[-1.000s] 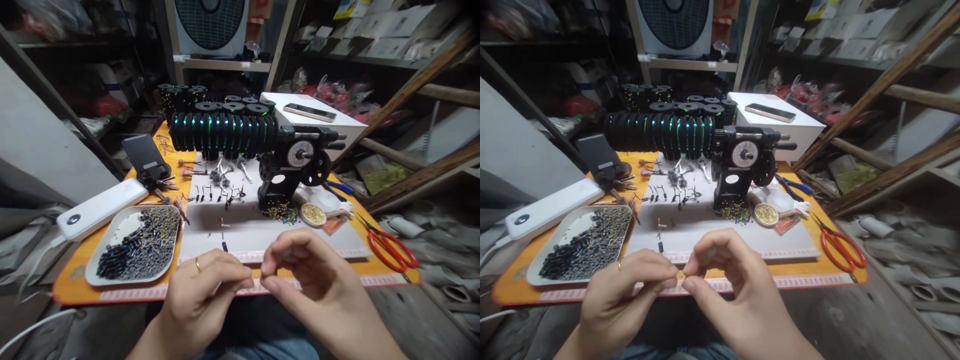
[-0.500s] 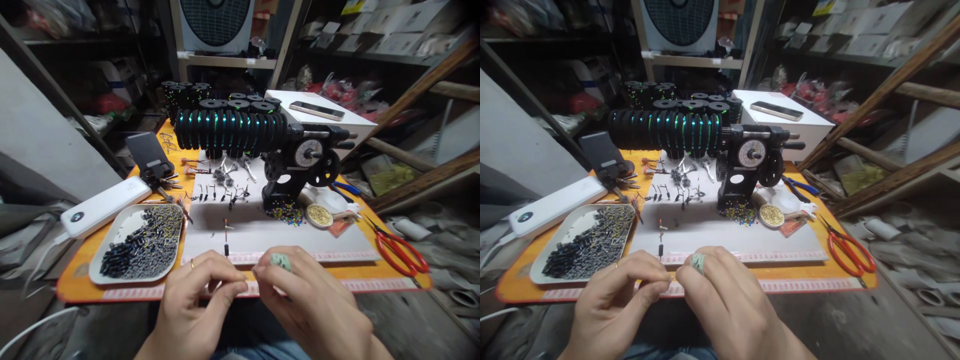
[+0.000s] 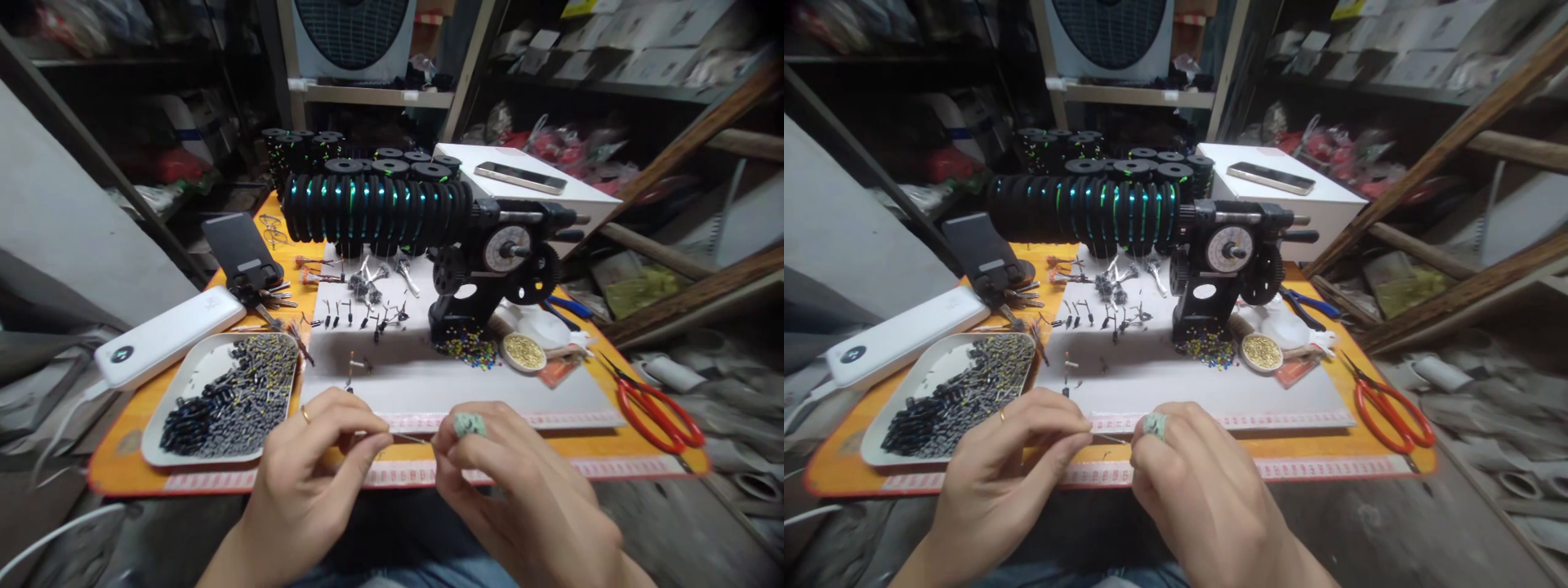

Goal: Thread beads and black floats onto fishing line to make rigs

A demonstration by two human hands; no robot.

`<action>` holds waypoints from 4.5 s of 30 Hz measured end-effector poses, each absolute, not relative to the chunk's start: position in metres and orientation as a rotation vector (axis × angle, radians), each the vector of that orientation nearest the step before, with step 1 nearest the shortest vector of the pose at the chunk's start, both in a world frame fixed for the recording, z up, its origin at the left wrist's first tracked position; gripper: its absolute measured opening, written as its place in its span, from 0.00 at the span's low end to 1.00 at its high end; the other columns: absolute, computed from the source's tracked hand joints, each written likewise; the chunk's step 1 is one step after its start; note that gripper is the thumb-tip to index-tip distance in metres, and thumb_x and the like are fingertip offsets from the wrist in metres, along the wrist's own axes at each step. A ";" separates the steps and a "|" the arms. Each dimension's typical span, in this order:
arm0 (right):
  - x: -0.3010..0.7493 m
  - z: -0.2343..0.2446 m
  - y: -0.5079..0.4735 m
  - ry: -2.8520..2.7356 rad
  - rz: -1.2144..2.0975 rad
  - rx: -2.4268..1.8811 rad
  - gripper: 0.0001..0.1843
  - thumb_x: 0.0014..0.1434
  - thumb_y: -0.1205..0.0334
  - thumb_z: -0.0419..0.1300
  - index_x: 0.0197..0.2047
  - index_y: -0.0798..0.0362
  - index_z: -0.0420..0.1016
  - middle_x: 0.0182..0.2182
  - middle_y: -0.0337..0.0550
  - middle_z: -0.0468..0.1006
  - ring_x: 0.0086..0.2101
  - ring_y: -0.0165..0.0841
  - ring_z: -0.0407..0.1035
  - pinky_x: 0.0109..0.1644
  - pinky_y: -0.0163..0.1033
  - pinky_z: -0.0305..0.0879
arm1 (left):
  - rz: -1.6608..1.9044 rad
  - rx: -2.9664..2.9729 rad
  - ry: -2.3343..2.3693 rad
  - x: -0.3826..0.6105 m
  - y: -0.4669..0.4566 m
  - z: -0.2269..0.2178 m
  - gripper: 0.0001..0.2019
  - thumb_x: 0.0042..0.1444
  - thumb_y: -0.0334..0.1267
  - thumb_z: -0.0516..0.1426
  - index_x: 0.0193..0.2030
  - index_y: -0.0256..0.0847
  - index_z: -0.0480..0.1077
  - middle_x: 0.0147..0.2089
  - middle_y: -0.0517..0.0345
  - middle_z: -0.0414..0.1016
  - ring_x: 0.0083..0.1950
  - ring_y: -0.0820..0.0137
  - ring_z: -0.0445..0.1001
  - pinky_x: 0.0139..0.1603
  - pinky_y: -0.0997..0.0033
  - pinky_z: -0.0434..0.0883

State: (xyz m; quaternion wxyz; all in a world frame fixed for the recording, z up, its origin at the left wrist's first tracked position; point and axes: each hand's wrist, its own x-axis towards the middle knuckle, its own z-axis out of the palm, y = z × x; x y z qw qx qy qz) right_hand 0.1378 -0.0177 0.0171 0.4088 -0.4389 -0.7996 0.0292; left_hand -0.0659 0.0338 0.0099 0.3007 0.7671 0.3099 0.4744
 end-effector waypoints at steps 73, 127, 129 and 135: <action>0.107 0.028 -0.004 -1.786 0.252 -0.995 0.14 0.58 0.79 0.61 0.45 0.56 0.77 0.39 0.48 0.78 0.41 0.33 0.76 0.43 0.34 0.76 | 1.167 1.111 0.669 -0.045 0.021 0.006 0.08 0.63 0.38 0.62 0.31 0.42 0.71 0.30 0.63 0.67 0.30 0.76 0.64 0.31 0.82 0.66; 0.122 0.012 -0.017 -1.717 0.593 -1.102 0.12 0.60 0.74 0.64 0.46 0.50 0.76 0.35 0.40 0.77 0.34 0.30 0.74 0.36 0.31 0.72 | 1.305 1.115 0.740 -0.038 0.002 -0.016 0.08 0.59 0.27 0.63 0.35 0.46 0.78 0.34 0.61 0.76 0.30 0.75 0.74 0.29 0.81 0.74; 0.123 0.013 -0.015 -1.733 0.546 -1.015 0.14 0.61 0.75 0.63 0.49 0.52 0.77 0.37 0.42 0.79 0.35 0.29 0.75 0.36 0.29 0.73 | 1.253 1.072 0.693 -0.039 0.003 -0.015 0.07 0.60 0.28 0.63 0.35 0.46 0.78 0.34 0.62 0.75 0.29 0.76 0.75 0.29 0.82 0.74; 0.125 0.013 -0.014 -1.804 0.460 -1.051 0.13 0.62 0.79 0.58 0.44 0.55 0.78 0.30 0.41 0.77 0.29 0.30 0.73 0.33 0.32 0.72 | 1.197 1.237 0.665 -0.046 0.008 -0.012 0.11 0.60 0.24 0.61 0.38 0.46 0.77 0.33 0.62 0.74 0.31 0.75 0.76 0.32 0.79 0.76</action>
